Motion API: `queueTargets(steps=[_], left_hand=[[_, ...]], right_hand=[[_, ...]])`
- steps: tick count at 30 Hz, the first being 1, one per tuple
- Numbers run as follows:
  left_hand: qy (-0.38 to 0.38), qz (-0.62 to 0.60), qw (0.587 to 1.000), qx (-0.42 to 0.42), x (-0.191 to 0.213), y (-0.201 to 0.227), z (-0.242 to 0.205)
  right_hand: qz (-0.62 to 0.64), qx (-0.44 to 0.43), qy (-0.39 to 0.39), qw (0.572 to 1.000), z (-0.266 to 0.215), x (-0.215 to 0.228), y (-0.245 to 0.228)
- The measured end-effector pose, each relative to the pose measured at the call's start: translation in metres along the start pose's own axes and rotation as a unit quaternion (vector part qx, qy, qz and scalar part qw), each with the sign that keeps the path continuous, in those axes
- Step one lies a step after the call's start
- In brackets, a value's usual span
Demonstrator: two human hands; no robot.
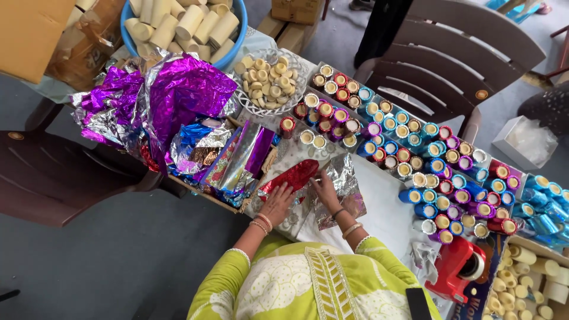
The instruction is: The person sits at a table and wraps small cylindrical candle holders in shiny metallic foil. They select a candle holder, tear off a piece of foil, wrap it around the holder, and use scissors to trim the excess material. The wrapped items are placed on the table among other finished products.
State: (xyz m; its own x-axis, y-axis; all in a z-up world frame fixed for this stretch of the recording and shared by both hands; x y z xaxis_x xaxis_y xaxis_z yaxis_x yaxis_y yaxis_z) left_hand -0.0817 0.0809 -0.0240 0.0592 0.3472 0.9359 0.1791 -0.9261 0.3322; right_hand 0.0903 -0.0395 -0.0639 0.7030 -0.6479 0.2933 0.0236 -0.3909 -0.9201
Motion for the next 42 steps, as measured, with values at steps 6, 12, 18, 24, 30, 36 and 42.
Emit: queueTargets(steps=[6,12,18,24,30,36,42], left_hand=[[-0.044,0.025,0.999,0.002,-0.027,-0.004,0.014],[0.01,0.026,0.998,0.048,-0.016,-0.012,0.027],[0.015,-0.04,0.996,0.073,-0.033,-0.017,0.037],[0.029,0.015,0.999,0.011,-0.016,-0.014,0.046],[-0.014,0.059,0.996,0.062,-0.018,-0.031,0.067],[0.0,0.073,0.997,-0.002,-0.016,-0.023,0.068],[0.002,0.043,0.998,0.049,-0.029,-0.024,0.069]], right_hand=[[-0.169,0.194,0.147,0.955,0.042,0.035,-0.069],[-0.317,0.296,0.08,0.897,0.063,0.029,-0.171],[-0.379,0.28,0.036,0.882,0.104,0.014,-0.129],[-0.356,0.301,0.045,0.884,0.101,0.012,-0.15],[-0.318,0.289,0.072,0.9,0.082,0.014,-0.188],[-0.328,0.316,0.043,0.889,0.069,0.004,-0.191],[-0.345,0.266,0.013,0.9,0.056,0.001,-0.196]])
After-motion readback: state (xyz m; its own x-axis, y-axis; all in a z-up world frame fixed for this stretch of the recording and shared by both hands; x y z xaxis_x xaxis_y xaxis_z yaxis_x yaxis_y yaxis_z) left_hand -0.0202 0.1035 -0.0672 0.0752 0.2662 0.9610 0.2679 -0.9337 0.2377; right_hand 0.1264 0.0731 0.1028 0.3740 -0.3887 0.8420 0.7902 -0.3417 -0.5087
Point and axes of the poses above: each hand's wrist, its own z-axis towards the middle knuckle, its own x-axis out of the back of the hand, y = z × x, the point moved 5 cm from there along z, towards the middle knuckle, and after that the axes turned 9 degrees about x, right-handed, at the moved point
